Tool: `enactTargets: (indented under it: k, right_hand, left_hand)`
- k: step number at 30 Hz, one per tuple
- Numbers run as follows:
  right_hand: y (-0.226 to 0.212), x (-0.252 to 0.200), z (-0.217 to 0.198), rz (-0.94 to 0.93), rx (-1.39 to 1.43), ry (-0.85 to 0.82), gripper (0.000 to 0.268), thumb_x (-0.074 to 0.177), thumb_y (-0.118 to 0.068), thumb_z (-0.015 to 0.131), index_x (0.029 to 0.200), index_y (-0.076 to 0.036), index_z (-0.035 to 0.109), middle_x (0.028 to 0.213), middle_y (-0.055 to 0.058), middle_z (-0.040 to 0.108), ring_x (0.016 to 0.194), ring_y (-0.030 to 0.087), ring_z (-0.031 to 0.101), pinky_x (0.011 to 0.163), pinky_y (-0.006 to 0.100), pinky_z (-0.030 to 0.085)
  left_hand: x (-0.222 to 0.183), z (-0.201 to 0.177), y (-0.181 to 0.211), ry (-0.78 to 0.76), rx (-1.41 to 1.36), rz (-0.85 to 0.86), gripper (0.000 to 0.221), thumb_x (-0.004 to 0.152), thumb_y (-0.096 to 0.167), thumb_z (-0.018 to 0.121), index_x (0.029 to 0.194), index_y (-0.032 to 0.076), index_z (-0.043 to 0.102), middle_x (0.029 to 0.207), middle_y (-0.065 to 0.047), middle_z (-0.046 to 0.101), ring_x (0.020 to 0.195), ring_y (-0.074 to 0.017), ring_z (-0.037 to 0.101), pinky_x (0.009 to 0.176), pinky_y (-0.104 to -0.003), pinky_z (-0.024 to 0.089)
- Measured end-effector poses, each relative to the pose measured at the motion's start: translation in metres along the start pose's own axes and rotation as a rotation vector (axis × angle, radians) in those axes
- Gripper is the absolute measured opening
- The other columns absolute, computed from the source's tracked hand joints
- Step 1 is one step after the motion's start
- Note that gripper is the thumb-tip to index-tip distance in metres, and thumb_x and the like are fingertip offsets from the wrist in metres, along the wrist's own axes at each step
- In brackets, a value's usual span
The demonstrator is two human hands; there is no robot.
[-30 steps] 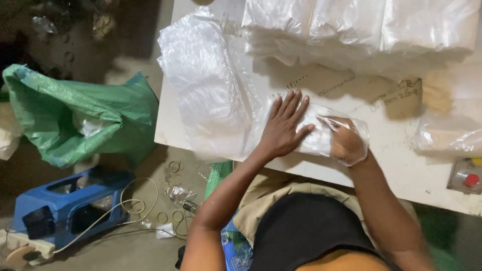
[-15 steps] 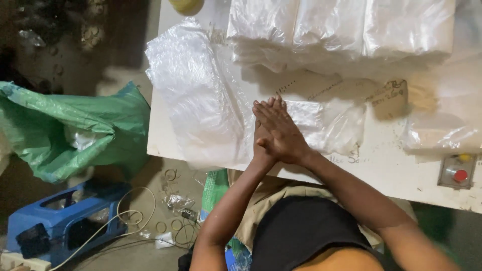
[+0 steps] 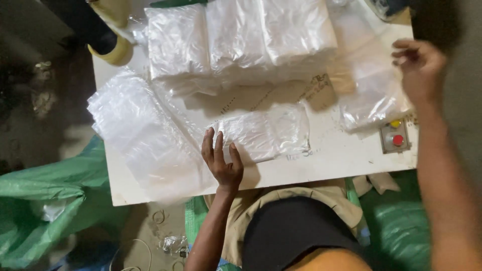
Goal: The worker is sorting, smoothing, and neatly stacking clear plastic bags on a factory work surface.
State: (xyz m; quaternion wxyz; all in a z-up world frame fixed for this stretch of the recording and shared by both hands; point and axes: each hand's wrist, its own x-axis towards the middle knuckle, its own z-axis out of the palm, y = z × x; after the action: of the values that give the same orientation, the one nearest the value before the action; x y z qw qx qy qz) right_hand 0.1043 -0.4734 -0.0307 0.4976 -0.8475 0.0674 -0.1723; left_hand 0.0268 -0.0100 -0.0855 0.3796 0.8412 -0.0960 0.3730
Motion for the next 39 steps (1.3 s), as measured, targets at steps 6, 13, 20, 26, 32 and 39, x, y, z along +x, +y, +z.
enactTargets:
  k: [6, 13, 20, 26, 32, 39]
  right_hand:
    - [-0.052, 0.022, -0.038, 0.514, -0.625, -0.388, 0.091, 0.08, -0.03, 0.085, 0.156, -0.001, 0.046, 0.137, 0.026, 0.053, 0.113, 0.042, 0.054, 0.091, 0.053, 0.047]
    - [-0.009, -0.026, -0.039, -0.004, -0.657, -0.071, 0.012, 0.106, -0.005, 0.086, 0.111, 0.002, 0.077, 0.103, 0.016, 0.075, 0.086, 0.025, 0.068, 0.071, 0.037, 0.056]
    - [-0.045, -0.002, -0.031, 0.325, -0.357, -0.237, 0.035, 0.1, -0.019, 0.077, 0.132, -0.007, 0.067, 0.121, 0.013, 0.068, 0.103, 0.023, 0.062, 0.084, 0.039, 0.053]
    - [-0.024, 0.073, -0.014, 0.354, -0.427, -0.203, 0.054, 0.105, -0.038, 0.082, 0.14, -0.003, 0.06, 0.127, 0.019, 0.062, 0.107, 0.027, 0.06, 0.087, 0.045, 0.045]
    - [-0.056, 0.05, 0.052, 0.515, -0.574, -0.387, 0.082, 0.073, -0.037, 0.091, 0.132, 0.005, 0.053, 0.125, 0.024, 0.06, 0.11, 0.041, 0.058, 0.09, 0.051, 0.049]
    - [-0.04, -0.017, 0.0, 0.332, 0.061, -0.181, 0.071, 0.073, -0.013, 0.084, 0.137, -0.001, 0.056, 0.145, 0.017, 0.057, 0.133, 0.036, 0.057, 0.101, 0.054, 0.059]
  left_hand:
    - [0.01, -0.01, 0.029, -0.067, -0.086, -0.013, 0.026, 0.101, 0.002, 0.063, 0.127, 0.003, 0.065, 0.136, -0.016, 0.062, 0.131, -0.033, 0.059, 0.112, -0.046, 0.051]
    - [-0.003, -0.001, 0.04, -0.093, -0.109, -0.078, 0.027, 0.099, 0.0, 0.063, 0.126, 0.001, 0.065, 0.129, -0.017, 0.065, 0.121, -0.0335, 0.063, 0.104, -0.045, 0.053]
    - [-0.004, 0.008, 0.065, -0.192, -0.241, -0.109, 0.033, 0.1, 0.001, 0.063, 0.133, 0.001, 0.062, 0.137, -0.018, 0.063, 0.13, -0.0332, 0.061, 0.111, -0.044, 0.054]
    - [-0.008, -0.004, 0.075, -0.259, -0.299, -0.251, 0.027, 0.1, 0.005, 0.063, 0.126, 0.001, 0.066, 0.128, -0.017, 0.065, 0.123, -0.0324, 0.064, 0.107, -0.042, 0.056]
    - [-0.005, -0.006, 0.083, -0.164, -0.291, -0.309, 0.029, 0.098, 0.003, 0.063, 0.127, 0.002, 0.065, 0.126, -0.017, 0.067, 0.12, -0.0311, 0.066, 0.101, -0.04, 0.058]
    - [0.019, 0.023, 0.127, -0.508, -0.472, -0.494, 0.108, 0.078, 0.047, 0.082, 0.159, 0.003, 0.027, 0.164, -0.02, 0.036, 0.153, -0.0364, 0.036, 0.122, -0.051, 0.034]
